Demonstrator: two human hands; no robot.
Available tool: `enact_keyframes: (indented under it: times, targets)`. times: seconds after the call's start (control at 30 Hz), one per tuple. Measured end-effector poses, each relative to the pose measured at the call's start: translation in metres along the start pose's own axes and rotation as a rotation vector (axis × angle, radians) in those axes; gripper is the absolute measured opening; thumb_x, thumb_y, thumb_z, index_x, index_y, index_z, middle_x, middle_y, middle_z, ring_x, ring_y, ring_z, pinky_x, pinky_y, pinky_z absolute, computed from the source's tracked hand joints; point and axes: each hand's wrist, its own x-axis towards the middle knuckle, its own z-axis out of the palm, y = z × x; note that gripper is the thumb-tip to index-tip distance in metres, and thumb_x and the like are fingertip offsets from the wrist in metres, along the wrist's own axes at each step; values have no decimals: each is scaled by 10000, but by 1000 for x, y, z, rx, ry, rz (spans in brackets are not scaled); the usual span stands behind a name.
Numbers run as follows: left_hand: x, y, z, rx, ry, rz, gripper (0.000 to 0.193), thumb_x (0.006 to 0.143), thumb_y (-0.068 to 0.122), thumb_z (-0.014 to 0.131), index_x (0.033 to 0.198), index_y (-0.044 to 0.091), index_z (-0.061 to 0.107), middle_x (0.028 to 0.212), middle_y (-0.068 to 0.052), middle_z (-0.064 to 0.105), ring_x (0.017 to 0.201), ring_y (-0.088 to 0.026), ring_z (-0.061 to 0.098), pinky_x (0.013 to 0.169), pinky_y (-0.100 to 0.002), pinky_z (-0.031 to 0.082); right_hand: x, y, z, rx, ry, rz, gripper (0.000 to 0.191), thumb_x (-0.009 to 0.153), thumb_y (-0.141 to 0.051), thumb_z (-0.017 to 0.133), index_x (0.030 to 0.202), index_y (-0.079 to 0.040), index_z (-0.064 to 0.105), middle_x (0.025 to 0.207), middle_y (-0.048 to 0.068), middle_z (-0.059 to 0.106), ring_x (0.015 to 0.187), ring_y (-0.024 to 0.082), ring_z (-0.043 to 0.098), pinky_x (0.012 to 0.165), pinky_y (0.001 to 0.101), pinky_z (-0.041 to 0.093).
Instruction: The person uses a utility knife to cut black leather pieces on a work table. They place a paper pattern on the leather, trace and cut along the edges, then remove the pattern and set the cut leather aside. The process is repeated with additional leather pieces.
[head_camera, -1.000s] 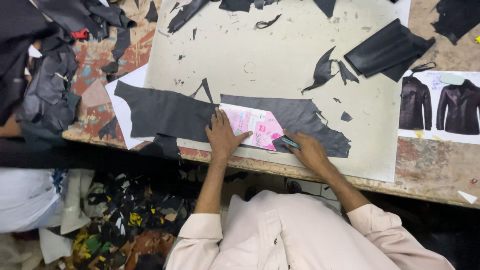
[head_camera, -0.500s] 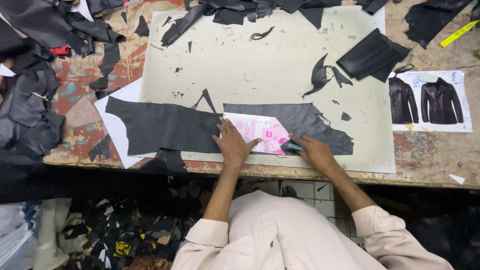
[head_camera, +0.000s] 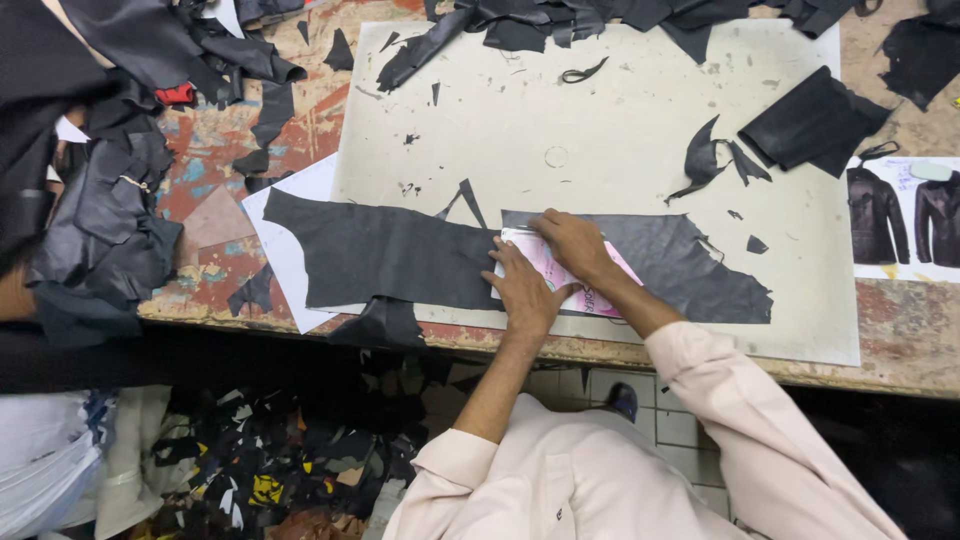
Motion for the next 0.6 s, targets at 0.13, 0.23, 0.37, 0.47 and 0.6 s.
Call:
enact_keyframes:
  times: [0.13, 0.23, 0.37, 0.47, 0.6]
  targets:
    - [2, 0, 1, -39, 17, -20, 1386, 719, 963, 491, 1524, -149, 298, 1603, -377, 216, 1459, -455, 289, 1060, -635, 400, 24, -6, 11, -5, -39, -6, 159, 923, -141, 641, 1075, -106, 673, 997, 76, 654, 896, 317, 677, 699, 461, 536]
    - [5, 1, 3, -75, -13, -38, 1401, 692, 967, 514, 1526, -135, 284, 1612, -360, 188, 1464, -454, 270, 1071, -647, 376, 25, -4, 12, -22, -43, -43, 170, 897, -109, 637, 1064, -103, 665, 1003, 81, 650, 893, 320, 671, 699, 463, 533]
    - [10, 8, 4, -15, -41, -77, 1375, 698, 948, 548, 1533, -110, 276, 1620, -336, 165, 1492, -446, 248, 1097, -674, 345, 25, -5, 16, -65, -53, -38, 196, 882, -108, 647, 1077, -101, 664, 1019, 88, 649, 874, 318, 664, 711, 465, 537]
    - [12, 11, 4, 2, -89, -89, 1397, 695, 942, 560, 1548, -115, 232, 1617, -340, 140, 1494, -446, 229, 1100, -673, 336, 22, -3, 20, -131, 7, -91, 203, 849, -127, 658, 1042, -65, 644, 1021, 96, 648, 865, 310, 659, 698, 455, 539]
    - [13, 13, 2, -24, -141, -86, 1448, 683, 972, 537, 1558, -127, 185, 1642, -346, 112, 1513, -453, 208, 1109, -680, 335, 1, 17, 10, -142, 35, -114, 191, 856, -109, 644, 1043, -70, 644, 1006, 93, 643, 854, 285, 652, 680, 425, 541]
